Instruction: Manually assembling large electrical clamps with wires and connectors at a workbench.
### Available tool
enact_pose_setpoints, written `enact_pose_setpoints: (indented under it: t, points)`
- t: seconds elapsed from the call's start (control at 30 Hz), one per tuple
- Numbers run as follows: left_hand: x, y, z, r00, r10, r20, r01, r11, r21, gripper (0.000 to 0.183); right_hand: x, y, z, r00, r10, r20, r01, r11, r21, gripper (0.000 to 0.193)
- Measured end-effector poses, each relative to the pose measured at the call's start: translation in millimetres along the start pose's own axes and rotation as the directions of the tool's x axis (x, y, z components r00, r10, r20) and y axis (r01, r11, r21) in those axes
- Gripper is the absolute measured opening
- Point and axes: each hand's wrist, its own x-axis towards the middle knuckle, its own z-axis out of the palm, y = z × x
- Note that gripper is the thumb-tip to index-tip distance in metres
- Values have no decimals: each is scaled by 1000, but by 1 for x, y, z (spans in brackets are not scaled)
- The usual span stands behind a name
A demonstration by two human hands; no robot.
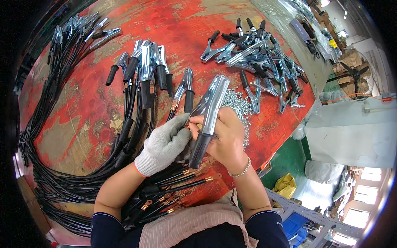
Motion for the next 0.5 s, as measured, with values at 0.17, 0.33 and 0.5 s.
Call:
enact_pose_setpoints:
  t: [0.17,0.33,0.5]
  points:
    - [-1,2,0,999,34,4,-34,999,16,40,-2,4,-1,1000,-17,-9,17,1000,-17,24]
    - [0,-2,-1,999,49,-2,-48,999,18,41,-1,1,1,1000,-27,-15,27,1000,3,23]
    - [-2,10,-1,1000,-23,1,23,1000,21,39,-8,11,2,999,-39,9,39,999,-11,25]
